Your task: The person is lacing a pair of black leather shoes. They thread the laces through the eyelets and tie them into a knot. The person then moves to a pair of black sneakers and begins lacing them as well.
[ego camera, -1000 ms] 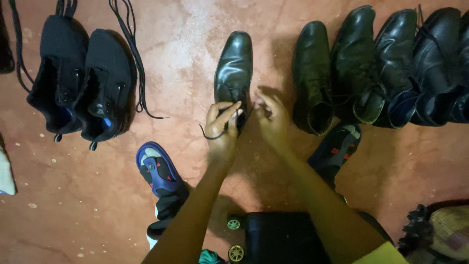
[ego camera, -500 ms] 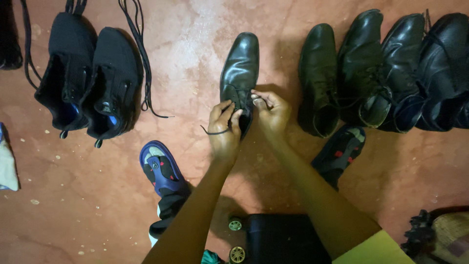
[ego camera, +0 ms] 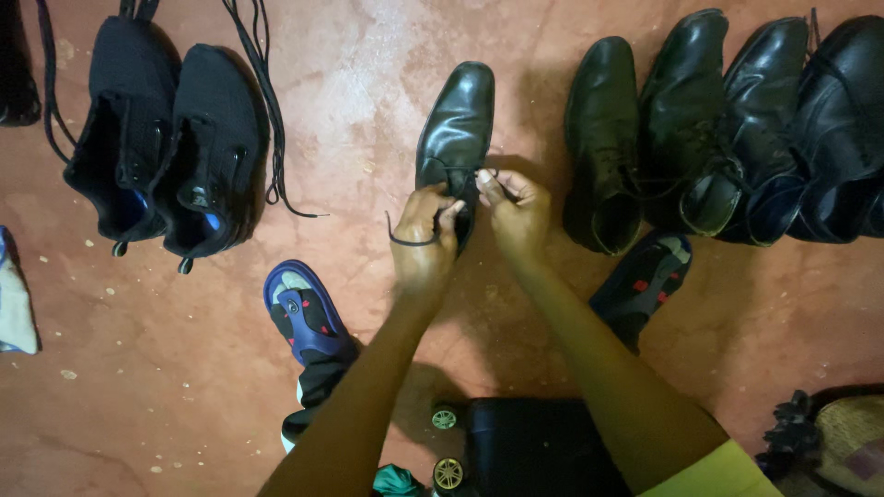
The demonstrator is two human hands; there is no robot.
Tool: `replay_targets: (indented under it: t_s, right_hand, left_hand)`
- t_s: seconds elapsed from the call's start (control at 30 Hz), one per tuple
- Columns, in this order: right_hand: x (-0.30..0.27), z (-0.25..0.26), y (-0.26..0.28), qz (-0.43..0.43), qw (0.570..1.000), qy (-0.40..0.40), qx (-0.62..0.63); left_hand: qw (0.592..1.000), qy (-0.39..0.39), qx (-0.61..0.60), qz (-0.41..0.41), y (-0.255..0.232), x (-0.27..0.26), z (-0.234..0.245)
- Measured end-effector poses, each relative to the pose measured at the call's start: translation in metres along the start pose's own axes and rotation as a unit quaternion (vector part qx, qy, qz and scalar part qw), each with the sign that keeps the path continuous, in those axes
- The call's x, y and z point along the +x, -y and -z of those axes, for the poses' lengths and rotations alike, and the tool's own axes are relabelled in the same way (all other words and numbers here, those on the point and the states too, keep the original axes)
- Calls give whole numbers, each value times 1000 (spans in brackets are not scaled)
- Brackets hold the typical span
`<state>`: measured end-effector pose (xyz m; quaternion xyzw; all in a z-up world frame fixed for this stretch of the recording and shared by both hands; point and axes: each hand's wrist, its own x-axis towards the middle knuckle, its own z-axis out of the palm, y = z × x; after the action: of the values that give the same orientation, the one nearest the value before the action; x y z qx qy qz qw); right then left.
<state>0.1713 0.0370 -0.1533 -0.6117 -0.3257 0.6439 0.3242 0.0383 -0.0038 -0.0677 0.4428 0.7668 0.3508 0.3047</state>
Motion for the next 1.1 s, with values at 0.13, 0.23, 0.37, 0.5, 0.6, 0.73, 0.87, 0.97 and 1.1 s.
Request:
replay_targets:
  t_s: [0.13, 0.23, 0.37, 0.5, 0.6, 0.73, 0.87, 0.97, 1.1]
  right_hand:
    - [-5, -5, 4, -52, 996, -3, 72]
    - [-4, -2, 3, -67, 994, -8, 90]
    - [0, 2, -7, -60, 990, -5, 126]
    - [1, 5, -18, -28, 994, -10, 101]
    - [4, 6, -26, -27, 993, -19, 117]
    - [4, 3, -38, -18, 990, -34, 137]
    - [0, 1, -41, -22, 989, -65, 127]
    - [-2, 3, -41, -21, 989, -52, 139]
    - [0, 1, -37, -43, 984, -47, 166]
  left_hand:
    - [997, -58, -41, 15, -21, 0, -2]
    - [983, -91, -61, 150, -24, 8, -8]
    - [975, -79, -38, 205, -5, 27, -12]
    - [999, 6, -8, 47, 20, 44, -7]
    - [996, 76, 38, -36, 33, 55, -5]
    - [990, 79, 86, -78, 37, 66, -14]
    - [979, 141, 131, -70, 35, 75, -16]
    - [974, 170, 142, -45, 33, 79, -15]
    - [980, 139, 117, -83, 34, 81, -15]
